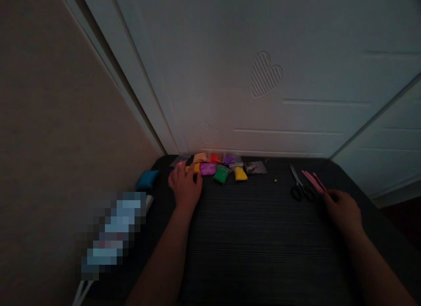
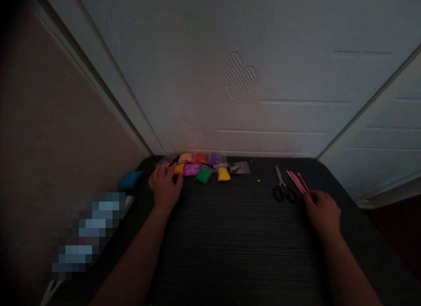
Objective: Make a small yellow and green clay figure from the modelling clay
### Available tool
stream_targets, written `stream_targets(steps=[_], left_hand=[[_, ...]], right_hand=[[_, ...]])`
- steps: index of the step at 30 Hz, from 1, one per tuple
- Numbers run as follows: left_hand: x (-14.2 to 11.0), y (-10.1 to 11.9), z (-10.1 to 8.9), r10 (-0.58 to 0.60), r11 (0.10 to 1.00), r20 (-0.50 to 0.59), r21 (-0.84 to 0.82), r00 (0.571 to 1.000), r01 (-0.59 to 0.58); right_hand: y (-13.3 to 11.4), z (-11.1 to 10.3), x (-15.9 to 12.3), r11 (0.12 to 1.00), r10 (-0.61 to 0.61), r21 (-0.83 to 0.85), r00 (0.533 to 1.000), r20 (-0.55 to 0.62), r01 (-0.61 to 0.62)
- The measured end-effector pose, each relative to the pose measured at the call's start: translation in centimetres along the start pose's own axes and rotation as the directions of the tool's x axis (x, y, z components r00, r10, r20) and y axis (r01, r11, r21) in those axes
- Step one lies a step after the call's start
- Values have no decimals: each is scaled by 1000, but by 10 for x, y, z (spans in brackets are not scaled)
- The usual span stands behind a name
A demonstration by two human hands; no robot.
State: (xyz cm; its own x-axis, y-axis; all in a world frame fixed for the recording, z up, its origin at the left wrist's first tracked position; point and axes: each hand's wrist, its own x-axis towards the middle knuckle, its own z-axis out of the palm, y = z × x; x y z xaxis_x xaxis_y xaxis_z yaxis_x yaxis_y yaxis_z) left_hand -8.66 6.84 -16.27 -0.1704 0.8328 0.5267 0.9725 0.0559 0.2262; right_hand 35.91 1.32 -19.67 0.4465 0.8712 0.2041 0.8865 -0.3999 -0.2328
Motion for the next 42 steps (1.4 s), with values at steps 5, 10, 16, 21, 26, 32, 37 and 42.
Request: stream_targets(steps=[5,10,16,21,26,32,37,42], left_hand=[[-10,31,2,298,953,191,-119,935,-280],[-14,34,10,384,916,251,-222,888,-334],[-9,26,13,320,921,271,-314,908,-231],[-8,23,16,237,938,251,-311,939,-153],[-9,21,17,228,960,269,-221,936,-170],[-9,20,15,188,977,255,-150,949,-153],[-9,19,16,186,980,253,-119,950,-160],[-7,16,17,202,975,233,-144,951,-172]], right_hand=[[-2,0,1,1000,18,-25,1000,-2,-18],[-3,-1,0,1000,21,-16,1000,-7,-22],[-2,0,1,1000,8,-22,1000,0,-8],[0,1,1,1000,-2,-9,1000,8,2],[1,2,1,1000,2,-12,1000,-7,-2],[0,2,2,1000,0,-15,1000,-10,0],[0,1,3,1000,5,-14,1000,0,-5],[0,2,0,999,-29,33,996,-84,32]])
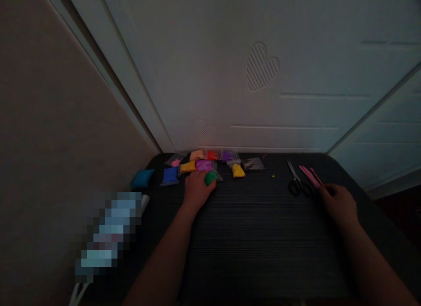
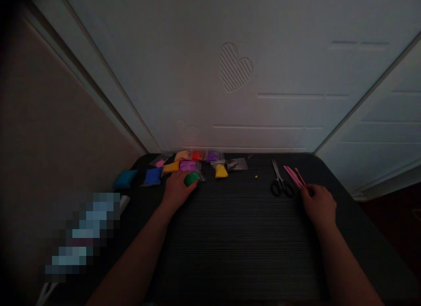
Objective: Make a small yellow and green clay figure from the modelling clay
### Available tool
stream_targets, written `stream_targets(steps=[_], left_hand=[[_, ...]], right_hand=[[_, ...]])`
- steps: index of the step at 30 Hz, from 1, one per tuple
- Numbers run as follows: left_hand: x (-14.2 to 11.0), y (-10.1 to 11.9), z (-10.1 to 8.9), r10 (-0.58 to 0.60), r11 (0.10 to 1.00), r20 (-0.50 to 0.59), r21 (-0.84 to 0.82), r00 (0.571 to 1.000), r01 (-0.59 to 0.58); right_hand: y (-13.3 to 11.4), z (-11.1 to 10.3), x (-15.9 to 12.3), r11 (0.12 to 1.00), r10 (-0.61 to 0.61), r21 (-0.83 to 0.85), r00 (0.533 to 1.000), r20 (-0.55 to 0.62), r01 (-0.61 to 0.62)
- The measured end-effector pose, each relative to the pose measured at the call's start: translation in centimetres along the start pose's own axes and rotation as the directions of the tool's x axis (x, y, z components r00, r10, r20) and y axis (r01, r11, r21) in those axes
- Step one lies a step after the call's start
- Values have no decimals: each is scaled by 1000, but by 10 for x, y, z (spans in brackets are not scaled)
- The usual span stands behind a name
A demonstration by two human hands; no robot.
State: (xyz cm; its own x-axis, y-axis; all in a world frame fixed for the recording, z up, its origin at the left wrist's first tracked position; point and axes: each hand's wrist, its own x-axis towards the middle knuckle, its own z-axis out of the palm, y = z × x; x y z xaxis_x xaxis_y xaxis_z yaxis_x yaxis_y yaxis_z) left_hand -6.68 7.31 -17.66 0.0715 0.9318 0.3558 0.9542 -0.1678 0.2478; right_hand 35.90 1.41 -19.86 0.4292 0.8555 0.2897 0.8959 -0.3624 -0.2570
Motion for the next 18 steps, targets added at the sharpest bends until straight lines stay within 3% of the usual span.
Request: stream_targets(steps=[4,8,10,12,14,16,18], left_hand=[[0,2,-5,71,981,-37,-177,997,-76],[-8,15,-11,160,910,-63,-377,985,-171],[-14,24,-12,176,885,-39,-431,984,-176],[-19,31,-12,191,872,2,-460,982,-169],[-22,36,-12,221,869,43,-461,974,-177],[-23,38,-12,269,867,64,-450,961,-213],[-22,37,-13,313,870,63,-419,948,-259]], right_hand=[[-10,-8,-4,997,-56,43,983,-176,64],[-50,-31,-17,945,-190,218,951,-244,245],[-83,-42,-31,868,-269,387,950,-159,311],[-121,-47,-47,780,-367,563,928,55,275],[-158,-44,-62,687,-523,700,801,291,195],[-188,-33,-74,631,-566,770,736,371,96],[-207,-21,-82,590,-551,807,742,382,22]])
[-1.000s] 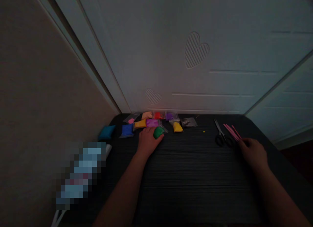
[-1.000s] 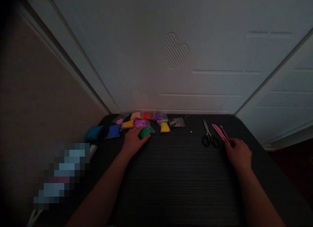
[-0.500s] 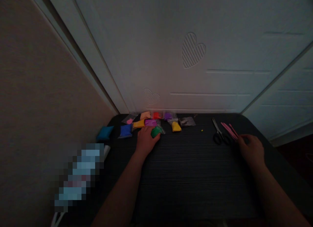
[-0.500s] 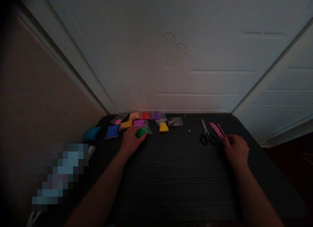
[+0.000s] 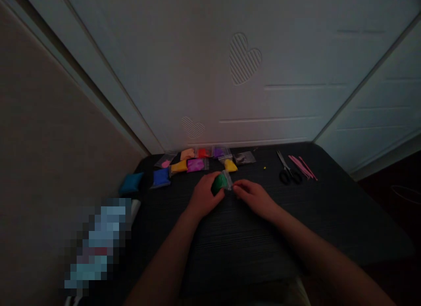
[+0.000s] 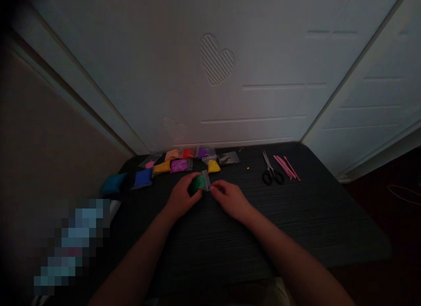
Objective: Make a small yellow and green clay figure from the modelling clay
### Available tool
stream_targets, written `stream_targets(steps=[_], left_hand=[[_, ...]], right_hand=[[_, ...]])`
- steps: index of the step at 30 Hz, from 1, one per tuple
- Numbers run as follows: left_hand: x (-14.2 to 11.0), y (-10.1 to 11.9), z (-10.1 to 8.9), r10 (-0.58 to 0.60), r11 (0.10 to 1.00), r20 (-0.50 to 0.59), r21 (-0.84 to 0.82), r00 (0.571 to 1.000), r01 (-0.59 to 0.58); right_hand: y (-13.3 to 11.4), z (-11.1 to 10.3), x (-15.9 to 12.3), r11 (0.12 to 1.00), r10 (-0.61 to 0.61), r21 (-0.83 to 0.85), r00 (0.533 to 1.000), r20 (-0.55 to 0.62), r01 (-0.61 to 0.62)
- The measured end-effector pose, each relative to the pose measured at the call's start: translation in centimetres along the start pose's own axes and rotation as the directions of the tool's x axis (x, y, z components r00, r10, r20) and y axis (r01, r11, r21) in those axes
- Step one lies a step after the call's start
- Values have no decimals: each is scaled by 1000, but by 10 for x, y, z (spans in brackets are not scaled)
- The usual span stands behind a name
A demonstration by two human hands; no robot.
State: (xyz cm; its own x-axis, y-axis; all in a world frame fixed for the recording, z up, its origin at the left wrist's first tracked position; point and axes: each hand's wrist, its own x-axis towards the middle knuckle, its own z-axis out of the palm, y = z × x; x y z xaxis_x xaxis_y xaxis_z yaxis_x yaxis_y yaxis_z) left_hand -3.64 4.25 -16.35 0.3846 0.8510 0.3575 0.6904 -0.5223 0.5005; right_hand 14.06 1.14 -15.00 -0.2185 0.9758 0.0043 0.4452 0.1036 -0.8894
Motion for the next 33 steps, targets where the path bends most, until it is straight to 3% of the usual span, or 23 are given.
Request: stream_targets(steps=[2,8,13,17,19,22,27,33], left_hand=[[2,-3,-1,-14,995,-24,94,1000,16],[8,-24,-4,-264,849,-220,410,939,334],[13,-18,-5,-222,796,-323,485,920,362],[23,8,7,-142,812,-284,514,948,276],[31,20,15,-124,828,-248,508,961,238],[46,30,27,-171,826,-261,487,950,283],[71,30,40,-302,770,-280,491,911,406],[78,20,34,-369,765,-186,495,910,412]], right_hand=[[4,12,5,998,29,50,998,-47,-27],[16,13,0,994,10,106,997,-81,-1],[16,13,2,987,29,158,996,-87,-15],[20,14,8,936,91,348,989,-120,-44],[23,13,12,876,137,480,981,-140,-54],[29,12,17,748,209,661,966,-150,-59],[38,10,26,661,247,749,955,-165,-41],[41,9,27,611,253,791,954,-164,-26]])
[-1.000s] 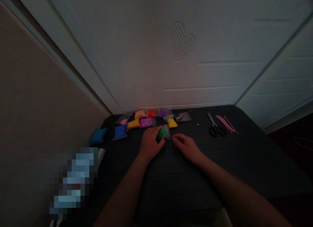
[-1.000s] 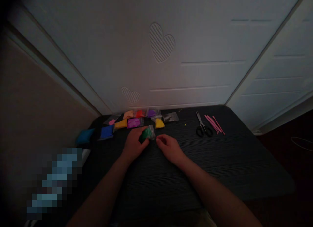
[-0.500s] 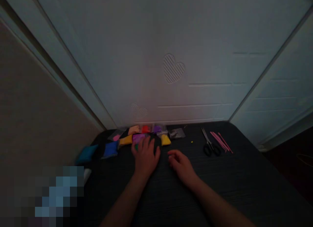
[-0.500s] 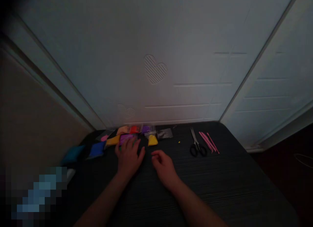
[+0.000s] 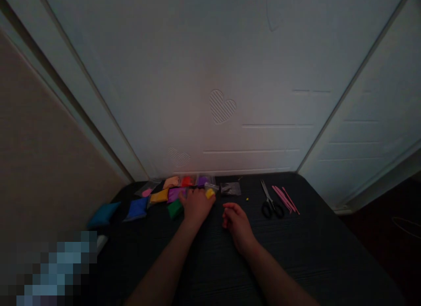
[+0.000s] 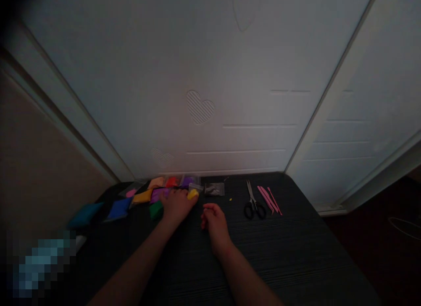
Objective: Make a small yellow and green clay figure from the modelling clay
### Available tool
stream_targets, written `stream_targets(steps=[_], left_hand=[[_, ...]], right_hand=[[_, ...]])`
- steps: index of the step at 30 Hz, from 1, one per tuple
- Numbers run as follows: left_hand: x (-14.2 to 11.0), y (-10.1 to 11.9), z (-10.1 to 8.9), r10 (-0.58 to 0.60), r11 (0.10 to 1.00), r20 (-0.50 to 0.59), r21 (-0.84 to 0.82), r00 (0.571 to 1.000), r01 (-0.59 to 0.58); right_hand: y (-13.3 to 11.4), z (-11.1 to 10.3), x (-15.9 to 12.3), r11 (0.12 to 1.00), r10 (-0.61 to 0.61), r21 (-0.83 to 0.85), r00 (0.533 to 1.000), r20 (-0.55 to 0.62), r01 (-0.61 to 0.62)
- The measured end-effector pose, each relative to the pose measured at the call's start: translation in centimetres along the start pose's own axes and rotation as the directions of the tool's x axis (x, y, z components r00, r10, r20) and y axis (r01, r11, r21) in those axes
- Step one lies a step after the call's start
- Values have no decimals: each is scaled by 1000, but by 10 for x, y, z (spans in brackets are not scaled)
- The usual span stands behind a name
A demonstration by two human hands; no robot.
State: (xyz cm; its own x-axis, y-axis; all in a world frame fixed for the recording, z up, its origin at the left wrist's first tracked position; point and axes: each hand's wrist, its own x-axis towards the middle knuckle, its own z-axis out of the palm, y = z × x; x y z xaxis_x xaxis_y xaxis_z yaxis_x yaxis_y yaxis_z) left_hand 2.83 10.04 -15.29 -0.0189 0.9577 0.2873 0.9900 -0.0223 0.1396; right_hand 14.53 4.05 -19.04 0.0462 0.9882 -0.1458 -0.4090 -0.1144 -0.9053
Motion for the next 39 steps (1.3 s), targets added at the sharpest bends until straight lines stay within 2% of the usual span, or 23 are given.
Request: stream_targets(steps=[5,7,9,12,14,18,23,25,30,39], left_hand=[[-1,-20,-12,52,998,-29,-41,998,-53],[-4,-25,-18,80,984,14,-164,997,-76],[-7,-27,-25,129,923,97,-376,987,-84],[-14,-29,-34,230,750,232,-661,945,-21],[-19,-30,-36,281,648,309,-759,908,58],[-31,-33,-29,273,476,432,-837,859,269],[-42,-36,-19,247,118,513,-858,822,500],[-44,-38,-18,248,33,526,-844,813,536],[-44,-42,-13,251,-1,544,-827,801,562],[-45,-45,-7,278,-33,523,-833,806,552]], right_hand=[[-3,1,-1,1000,4,8,1000,-9,-4],[-5,0,-1,1000,-5,-9,1000,-31,5],[-8,-1,0,999,-29,-43,998,-62,26],[-15,-4,-1,990,-73,-122,995,-70,64],[-21,-6,-2,980,-90,-178,995,-31,83],[-28,-6,-5,961,-84,-257,994,64,98],[-30,-5,-7,959,-2,-280,990,141,42],[-30,-5,-8,961,35,-276,986,163,12],[-29,-4,-9,959,81,-281,980,184,-26],[-29,-1,-13,950,73,-311,982,172,-16]])
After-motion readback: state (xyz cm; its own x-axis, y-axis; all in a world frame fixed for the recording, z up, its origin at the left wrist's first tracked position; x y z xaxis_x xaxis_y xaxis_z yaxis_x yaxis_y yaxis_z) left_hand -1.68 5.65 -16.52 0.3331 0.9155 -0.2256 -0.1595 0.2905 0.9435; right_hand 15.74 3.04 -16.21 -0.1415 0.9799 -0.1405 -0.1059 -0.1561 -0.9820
